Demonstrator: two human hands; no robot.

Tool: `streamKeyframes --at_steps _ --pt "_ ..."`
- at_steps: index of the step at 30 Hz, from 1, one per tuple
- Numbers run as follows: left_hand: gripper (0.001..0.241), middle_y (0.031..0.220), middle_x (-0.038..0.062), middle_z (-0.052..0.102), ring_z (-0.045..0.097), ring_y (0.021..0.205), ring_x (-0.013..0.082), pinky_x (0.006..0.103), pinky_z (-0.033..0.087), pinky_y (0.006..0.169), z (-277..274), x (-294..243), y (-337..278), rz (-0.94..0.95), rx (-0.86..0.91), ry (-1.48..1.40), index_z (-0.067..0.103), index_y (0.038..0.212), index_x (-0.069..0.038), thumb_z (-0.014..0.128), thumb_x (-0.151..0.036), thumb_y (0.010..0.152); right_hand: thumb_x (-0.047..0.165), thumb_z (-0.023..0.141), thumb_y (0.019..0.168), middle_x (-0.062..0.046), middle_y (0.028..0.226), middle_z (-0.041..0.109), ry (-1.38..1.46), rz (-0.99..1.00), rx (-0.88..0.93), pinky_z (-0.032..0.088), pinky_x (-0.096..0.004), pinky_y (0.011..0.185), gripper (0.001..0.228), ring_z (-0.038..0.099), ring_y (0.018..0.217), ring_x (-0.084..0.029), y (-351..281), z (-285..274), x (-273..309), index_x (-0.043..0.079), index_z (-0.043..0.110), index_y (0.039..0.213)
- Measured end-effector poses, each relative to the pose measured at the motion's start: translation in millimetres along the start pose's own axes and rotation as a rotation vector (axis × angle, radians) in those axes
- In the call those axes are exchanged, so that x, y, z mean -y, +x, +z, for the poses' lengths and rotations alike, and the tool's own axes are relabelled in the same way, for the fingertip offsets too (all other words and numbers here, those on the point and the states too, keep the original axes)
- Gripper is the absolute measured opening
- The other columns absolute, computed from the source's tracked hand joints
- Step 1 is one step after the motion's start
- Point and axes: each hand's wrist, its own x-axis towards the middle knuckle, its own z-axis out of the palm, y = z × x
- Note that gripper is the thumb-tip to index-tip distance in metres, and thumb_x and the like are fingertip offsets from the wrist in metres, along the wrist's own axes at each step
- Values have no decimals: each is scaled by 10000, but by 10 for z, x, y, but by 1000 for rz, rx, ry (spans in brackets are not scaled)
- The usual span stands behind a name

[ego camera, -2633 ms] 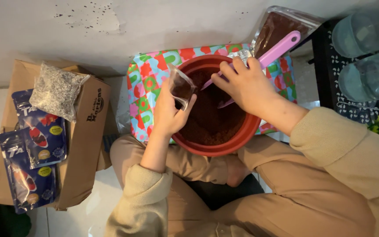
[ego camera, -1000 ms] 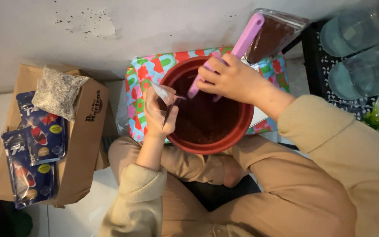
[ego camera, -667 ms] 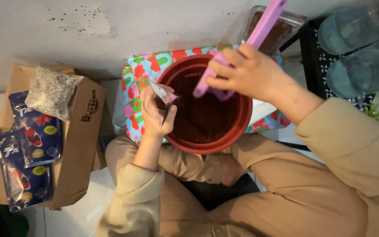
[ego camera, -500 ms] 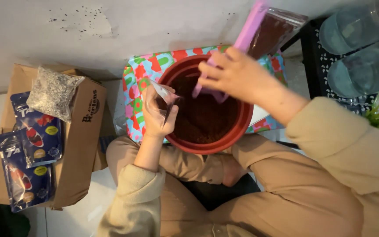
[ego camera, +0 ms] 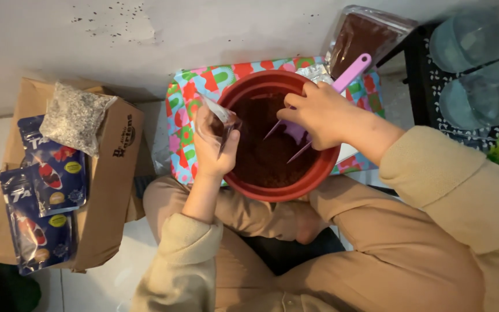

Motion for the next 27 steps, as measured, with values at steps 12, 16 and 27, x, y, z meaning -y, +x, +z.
streamKeyframes --at_steps 12,16,27 --pt "613 1167 274 562 633 1013 475 562 513 925 7 -70 38 -38 74 71 471 1374 13 696 -302 898 320 902 450 33 1266 628 144 -87 0 447 -474 918 850 555 1074 -303 -54 -112 -13 213 650 1255" --pt "599 1140 247 624 669 1033 465 535 548 908 4 -215 100 -108 97 134 463 1357 -7 720 -303 904 351 900 449 29 1293 603 104 -114 -34 427 -448 918 888 552 1093 -291 -52 48 -19 229 620 1284" --pt "628 1150 214 671 671 1077 473 568 555 922 34 -385 183 -278 165 219 490 1342 -60 798 -309 855 477 887 431 -5 1221 593 7 -149 -156 406 -464 881 916 561 1065 -291 -5 307 -35 285 604 1281"
